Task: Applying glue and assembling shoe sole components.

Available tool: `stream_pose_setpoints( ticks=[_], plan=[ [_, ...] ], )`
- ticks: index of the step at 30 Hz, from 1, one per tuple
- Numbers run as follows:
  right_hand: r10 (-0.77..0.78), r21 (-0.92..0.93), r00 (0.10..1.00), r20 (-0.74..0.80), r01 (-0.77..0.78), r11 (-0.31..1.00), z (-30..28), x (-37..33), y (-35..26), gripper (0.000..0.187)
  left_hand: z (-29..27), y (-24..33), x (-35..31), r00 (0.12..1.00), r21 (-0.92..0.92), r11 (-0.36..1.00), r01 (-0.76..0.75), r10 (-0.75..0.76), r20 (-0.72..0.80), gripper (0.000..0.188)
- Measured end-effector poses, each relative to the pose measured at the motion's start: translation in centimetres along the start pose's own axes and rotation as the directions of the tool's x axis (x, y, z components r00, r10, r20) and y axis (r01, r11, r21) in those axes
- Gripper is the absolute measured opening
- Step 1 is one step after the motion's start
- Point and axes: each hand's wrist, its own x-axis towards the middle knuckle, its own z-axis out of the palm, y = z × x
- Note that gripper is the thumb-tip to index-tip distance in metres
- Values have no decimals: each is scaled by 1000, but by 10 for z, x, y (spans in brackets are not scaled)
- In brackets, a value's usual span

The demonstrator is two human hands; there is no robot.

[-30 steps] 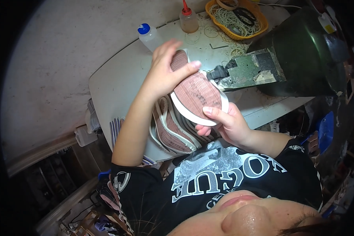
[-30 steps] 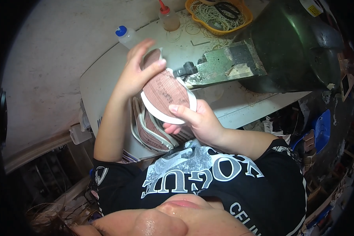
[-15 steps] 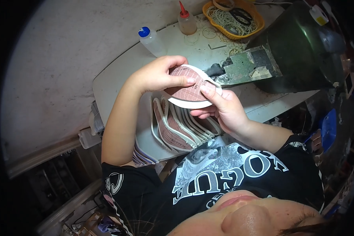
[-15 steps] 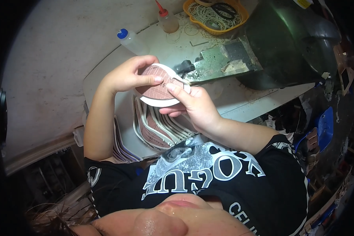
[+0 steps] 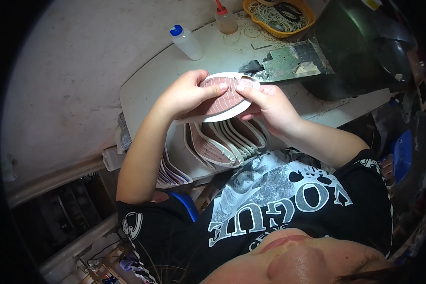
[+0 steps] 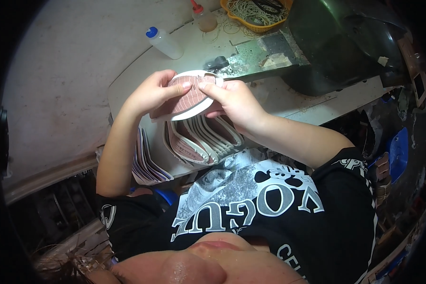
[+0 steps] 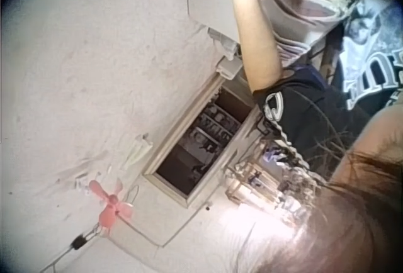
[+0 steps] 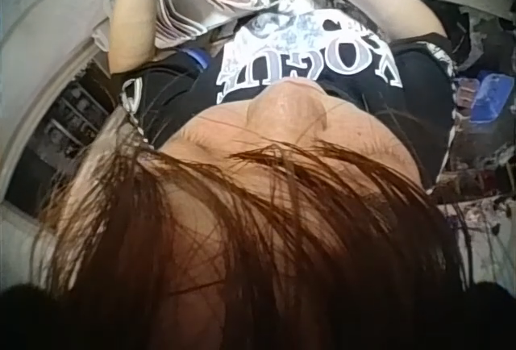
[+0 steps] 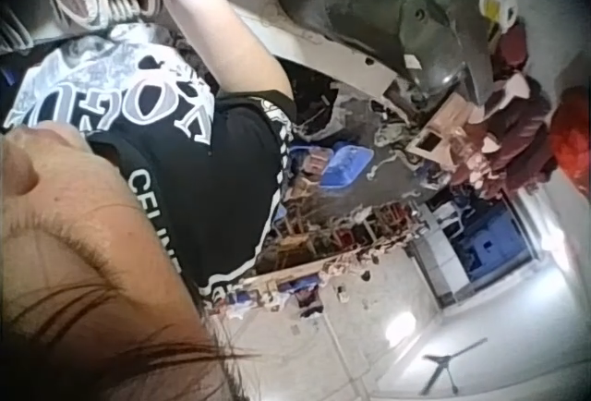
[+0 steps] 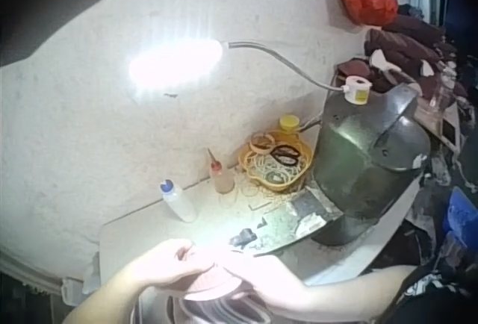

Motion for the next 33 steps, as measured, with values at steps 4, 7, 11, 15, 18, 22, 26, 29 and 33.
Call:
stream_pose_setpoints(
  ticks=[4, 7, 11, 15, 18, 22, 26, 29, 33],
  plan=[
    [-48, -9, 999, 6, 48, 999, 1, 2, 1, 33, -2, 3, 0, 1000, -17, 1000, -5, 5, -5, 52],
    [-69, -9, 998, -10, 69, 998, 2, 5, 4, 34, -7, 4, 4, 1000, 47, 999, -3, 3, 0, 54],
    [-109, -21, 994, -15, 108, 994, 3, 12, 6, 33, -10, 0, 6, 999, 58, 998, -14, 16, -34, 55],
    [-128, -15, 991, 26, 129, 992, 1, 18, 3, 32, -6, -6, 3, 995, 16, 1000, 8, -6, -96, 57],
    [-101, -45, 994, 35, 102, 994, -2, 19, 0, 34, 0, -9, 1, 991, -26, 995, 91, -94, -94, 60],
    [-125, -34, 990, 63, 128, 991, -7, 15, -3, 34, 12, -4, -5, 986, -104, 982, 158, -163, -43, 63],
    [-29, -136, 993, 115, 44, 990, -15, 13, -12, 39, 23, 5, -15, 982, -179, 966, 185, -187, 6, 63],
    [28, -215, 981, 191, 14, 977, -23, 1, -17, 38, 36, 11, -22, 979, -196, 960, 202, -200, 32, 69],
    [55, -399, 983, 173, 18, 917, -31, -22, -12, 35, 49, 16, -27, 975, -256, 941, 223, -217, 53, 70]
  ],
)
